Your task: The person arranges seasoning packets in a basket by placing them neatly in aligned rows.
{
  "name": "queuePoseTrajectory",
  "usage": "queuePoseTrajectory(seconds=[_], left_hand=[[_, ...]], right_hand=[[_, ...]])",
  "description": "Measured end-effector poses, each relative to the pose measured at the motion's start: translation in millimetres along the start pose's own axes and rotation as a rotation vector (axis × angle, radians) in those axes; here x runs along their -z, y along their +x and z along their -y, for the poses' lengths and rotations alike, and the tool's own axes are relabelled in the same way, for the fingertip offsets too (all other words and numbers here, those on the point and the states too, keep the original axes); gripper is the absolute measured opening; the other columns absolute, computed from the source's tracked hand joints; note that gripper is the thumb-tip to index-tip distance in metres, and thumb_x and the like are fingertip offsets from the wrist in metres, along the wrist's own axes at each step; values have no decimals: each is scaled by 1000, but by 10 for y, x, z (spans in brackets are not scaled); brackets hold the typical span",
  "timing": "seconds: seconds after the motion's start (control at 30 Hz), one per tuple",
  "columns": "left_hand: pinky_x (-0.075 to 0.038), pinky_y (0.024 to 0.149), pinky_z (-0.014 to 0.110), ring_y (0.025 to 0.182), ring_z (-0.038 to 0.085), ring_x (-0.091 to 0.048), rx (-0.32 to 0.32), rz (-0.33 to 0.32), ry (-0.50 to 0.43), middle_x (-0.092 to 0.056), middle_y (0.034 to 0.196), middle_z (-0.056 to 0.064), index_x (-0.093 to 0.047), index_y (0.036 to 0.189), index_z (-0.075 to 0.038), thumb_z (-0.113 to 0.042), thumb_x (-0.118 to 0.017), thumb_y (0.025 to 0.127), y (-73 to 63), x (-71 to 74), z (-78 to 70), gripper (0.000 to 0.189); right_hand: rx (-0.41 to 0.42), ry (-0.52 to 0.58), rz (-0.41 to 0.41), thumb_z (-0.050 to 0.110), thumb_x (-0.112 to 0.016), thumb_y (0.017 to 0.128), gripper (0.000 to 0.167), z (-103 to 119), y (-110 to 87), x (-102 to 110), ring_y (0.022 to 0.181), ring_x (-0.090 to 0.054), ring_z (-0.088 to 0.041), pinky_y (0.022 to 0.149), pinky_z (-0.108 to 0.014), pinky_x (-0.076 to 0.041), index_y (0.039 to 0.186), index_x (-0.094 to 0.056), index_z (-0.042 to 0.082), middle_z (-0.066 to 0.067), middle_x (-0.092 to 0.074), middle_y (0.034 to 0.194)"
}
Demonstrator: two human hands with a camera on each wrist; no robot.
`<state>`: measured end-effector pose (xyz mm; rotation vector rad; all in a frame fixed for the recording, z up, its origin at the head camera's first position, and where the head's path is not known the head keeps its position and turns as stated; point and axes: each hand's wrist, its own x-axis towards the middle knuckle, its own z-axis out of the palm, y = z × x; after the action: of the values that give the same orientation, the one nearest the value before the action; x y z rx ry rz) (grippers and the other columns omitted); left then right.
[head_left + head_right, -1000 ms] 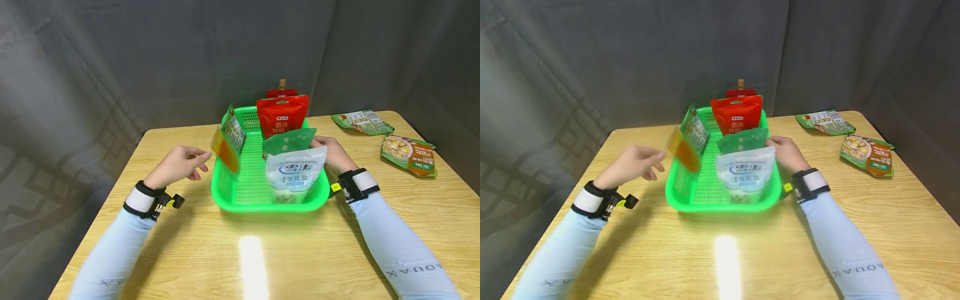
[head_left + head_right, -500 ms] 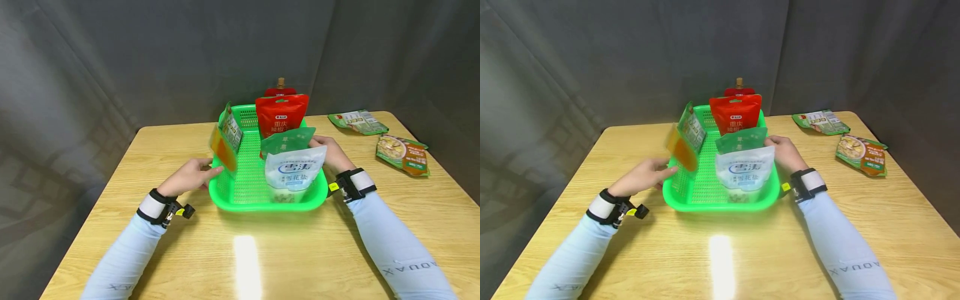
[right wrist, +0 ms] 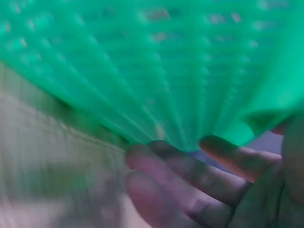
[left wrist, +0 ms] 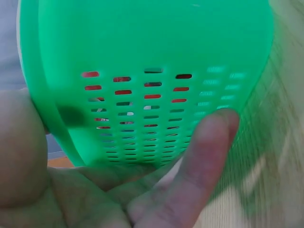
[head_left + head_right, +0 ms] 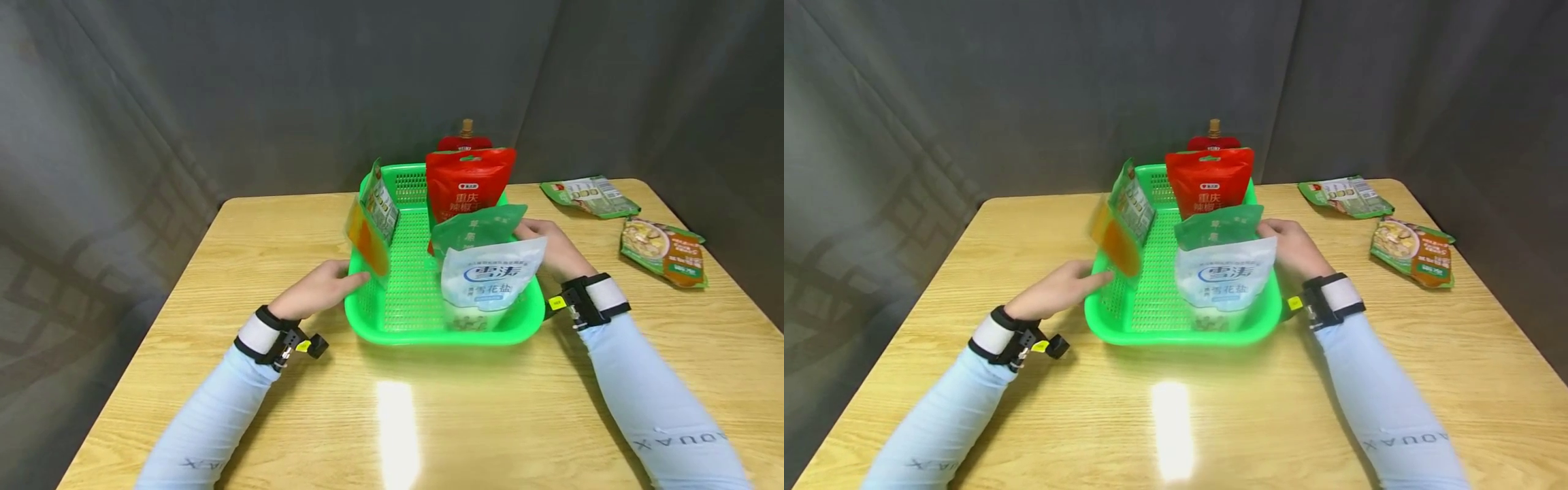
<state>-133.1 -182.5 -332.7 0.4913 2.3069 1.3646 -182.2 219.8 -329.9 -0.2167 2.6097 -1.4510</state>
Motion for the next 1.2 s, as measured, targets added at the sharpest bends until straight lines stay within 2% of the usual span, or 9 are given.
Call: queuePoseTrajectory(seconds=[0.1, 0.23, 0.4, 0.53, 0.63, 0.7, 0.87, 1.03, 1.2], left_hand=[[-53, 79, 33, 84, 16, -65, -2, 1, -2, -73, 99, 8, -65, 120, 0, -29, -50, 104, 29, -41, -26, 36], [-54, 79, 34, 84, 17, -66, 7, 15, -25, -73, 99, 9, -65, 120, 0, -29, -50, 104, 53, -102, -44, 36], [-55, 84, 35, 89, 18, -68, 3, 24, -24, -73, 102, 10, -64, 121, 1, -28, -49, 105, 43, -163, -58, 36], [-55, 84, 36, 90, 18, -69, -1, 28, -24, -73, 101, 9, -64, 121, 0, -29, -49, 105, 27, -176, -59, 37], [-55, 83, 37, 89, 19, -69, 1, 31, -22, -73, 99, 9, -64, 120, -1, -30, -49, 105, 14, -163, -43, 37], [-55, 83, 37, 89, 19, -69, 2, 32, -20, -73, 99, 8, -64, 120, -1, -31, -49, 105, 4, -150, -36, 37], [-54, 82, 36, 87, 18, -68, 6, 27, -9, -73, 98, 9, -65, 121, -2, -33, -49, 105, -21, -120, -30, 38], [-53, 80, 35, 83, 17, -65, -2, 21, 7, -73, 94, 7, -65, 119, -3, -34, -48, 105, -38, -120, -8, 39], [-54, 82, 35, 85, 17, -67, -1, 17, 4, -73, 96, 7, -65, 120, -1, -32, -49, 105, -38, -134, -2, 37]], right_hand=[[-20, -54, 2, 51, -37, 104, 59, 45, -70, 151, 85, -59, -26, 65, -29, -49, 113, -59, -3, -21, -62, 98], [-45, -152, -52, 54, -41, 102, 72, 80, -192, 425, 102, -65, -27, 72, -30, -58, 147, -42, -2, -29, -57, 130], [-64, -387, -181, 49, -42, 103, 65, -20, -302, 877, 94, -66, -33, 62, -29, -54, 141, -50, -3, -33, -59, 124], [-158, -594, -213, 46, -39, 102, 64, -129, -330, 1277, 105, -53, -51, 68, -51, -47, 140, -50, -4, -39, -53, 126], [-223, -717, -176, 46, -38, 103, 67, -251, -309, 1475, 110, -45, -58, 79, -65, -42, 137, -47, -10, -43, -47, 129], [-248, -794, -143, 50, -38, 102, 72, -345, -283, 1552, 108, -45, -59, 84, -69, -40, 135, -46, -14, -44, -45, 128], [-323, -872, -56, 63, -34, 99, 88, -559, -173, 1620, 91, -55, -53, 85, -68, -42, 138, -38, -16, -46, -44, 126], [-357, -929, 45, 72, -30, 95, 102, -696, -39, 1607, 98, -52, -56, 86, -67, -44, 137, -35, -21, -47, -42, 127], [-350, -989, 146, 72, -28, 95, 103, -804, 31, 1562, 101, -52, -58, 86, -65, -46, 132, -40, -24, -47, -43, 126]])
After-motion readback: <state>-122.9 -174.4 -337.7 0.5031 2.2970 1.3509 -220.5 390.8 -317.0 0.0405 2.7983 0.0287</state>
